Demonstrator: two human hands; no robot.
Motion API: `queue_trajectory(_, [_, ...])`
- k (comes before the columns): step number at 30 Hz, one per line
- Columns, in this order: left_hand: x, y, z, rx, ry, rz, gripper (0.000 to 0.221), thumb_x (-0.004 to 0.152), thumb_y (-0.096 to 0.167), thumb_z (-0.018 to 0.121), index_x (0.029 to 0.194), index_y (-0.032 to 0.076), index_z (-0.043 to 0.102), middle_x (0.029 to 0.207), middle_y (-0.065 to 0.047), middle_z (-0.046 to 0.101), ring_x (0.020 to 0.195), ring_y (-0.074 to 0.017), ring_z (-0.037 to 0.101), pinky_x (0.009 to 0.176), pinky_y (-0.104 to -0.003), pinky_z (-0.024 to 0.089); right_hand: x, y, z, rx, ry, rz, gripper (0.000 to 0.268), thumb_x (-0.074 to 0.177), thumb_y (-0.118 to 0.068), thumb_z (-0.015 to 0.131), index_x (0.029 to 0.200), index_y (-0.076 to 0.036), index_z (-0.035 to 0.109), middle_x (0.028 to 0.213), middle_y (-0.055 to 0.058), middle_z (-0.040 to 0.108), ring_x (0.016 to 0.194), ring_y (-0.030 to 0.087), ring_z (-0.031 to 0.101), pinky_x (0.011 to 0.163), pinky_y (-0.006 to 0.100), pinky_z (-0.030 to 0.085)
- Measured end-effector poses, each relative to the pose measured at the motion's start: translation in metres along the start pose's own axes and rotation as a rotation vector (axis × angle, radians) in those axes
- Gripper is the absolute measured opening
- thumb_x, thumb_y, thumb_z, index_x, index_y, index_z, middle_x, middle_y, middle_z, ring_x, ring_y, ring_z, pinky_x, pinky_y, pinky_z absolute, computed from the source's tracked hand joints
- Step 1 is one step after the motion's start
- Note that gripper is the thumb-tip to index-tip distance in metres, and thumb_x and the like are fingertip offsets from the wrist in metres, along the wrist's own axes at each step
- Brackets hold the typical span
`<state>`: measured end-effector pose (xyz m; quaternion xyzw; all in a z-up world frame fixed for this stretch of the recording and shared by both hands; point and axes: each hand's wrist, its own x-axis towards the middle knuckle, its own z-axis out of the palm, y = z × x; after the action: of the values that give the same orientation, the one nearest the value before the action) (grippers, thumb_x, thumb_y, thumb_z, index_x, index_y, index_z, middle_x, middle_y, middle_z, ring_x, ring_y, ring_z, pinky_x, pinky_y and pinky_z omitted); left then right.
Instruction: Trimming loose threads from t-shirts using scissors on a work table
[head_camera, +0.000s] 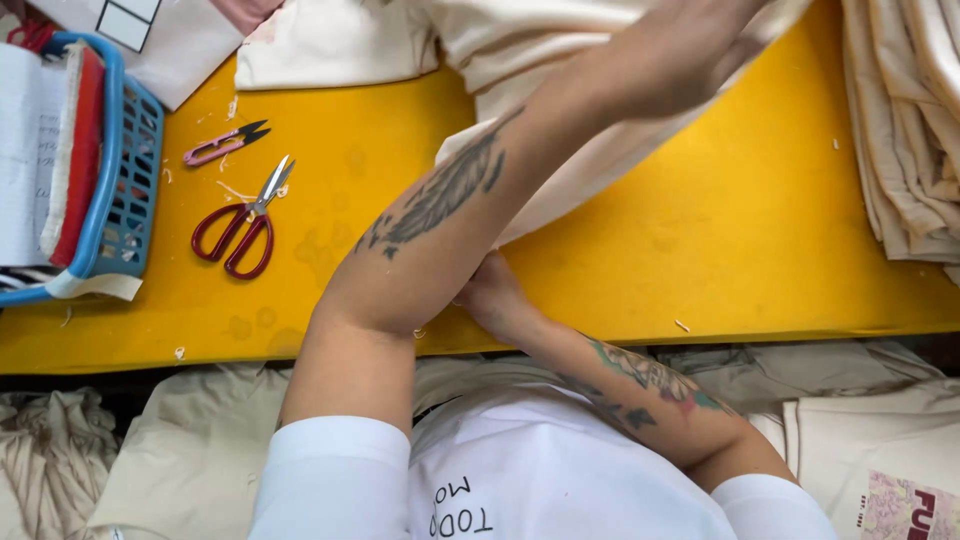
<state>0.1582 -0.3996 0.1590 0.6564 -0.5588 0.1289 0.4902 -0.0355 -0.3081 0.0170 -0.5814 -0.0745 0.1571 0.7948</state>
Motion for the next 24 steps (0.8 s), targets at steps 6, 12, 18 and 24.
queue_trajectory(6, [-0.122, 0.039, -0.056, 0.148, -0.059, -0.269, 0.052, 0.105, 0.013, 0.067, 0.150, 0.026, 0.045, 0.138, -0.007, 0.066, 0.128, -0.0365, 0.064, 0.111, -0.051, 0.050, 0.031, 0.006, -0.008, 0.454, 0.341, 0.064, 0.014, 0.100, -0.010, 0.064, 0.107, 0.003, 0.063, 0.087, 0.012, 0.070, 0.080, 0.020, 0.074, 0.078, 0.036, 0.065])
queue_trajectory(12, [-0.249, 0.095, -0.100, 0.303, 0.142, -0.665, 0.058, 0.098, 0.031, 0.076, 0.146, 0.013, 0.050, 0.117, -0.016, 0.061, 0.108, -0.0381, 0.063, 0.098, -0.048, 0.054, 0.039, -0.029, -0.001, 0.539, 0.160, 0.048, 0.039, 0.106, -0.041, 0.057, 0.097, -0.008, 0.074, 0.096, 0.007, 0.076, 0.095, 0.018, 0.075, 0.092, 0.036, 0.061])
queue_trajectory(18, [-0.324, 0.099, -0.115, 0.328, 0.267, -0.844, 0.035, 0.086, 0.000, 0.071, 0.120, 0.008, 0.066, 0.095, -0.017, 0.067, 0.092, -0.0409, 0.069, 0.083, -0.050, 0.056, 0.071, -0.001, 0.007, 0.556, 0.197, 0.118, 0.041, 0.100, -0.030, 0.070, 0.114, 0.009, 0.068, 0.108, 0.025, 0.072, 0.102, 0.034, 0.073, 0.096, 0.049, 0.059])
queue_trajectory(24, [-0.317, 0.148, -0.147, 0.472, 0.389, -0.637, 0.019, 0.097, -0.005, 0.062, 0.111, 0.006, 0.069, 0.090, -0.011, 0.067, 0.085, -0.0349, 0.069, 0.081, -0.043, 0.055, 0.136, 0.009, -0.142, 0.733, 0.472, -0.040, 0.045, 0.099, -0.012, 0.069, 0.139, 0.005, 0.055, 0.141, 0.021, 0.061, 0.131, 0.036, 0.060, 0.114, 0.055, 0.047])
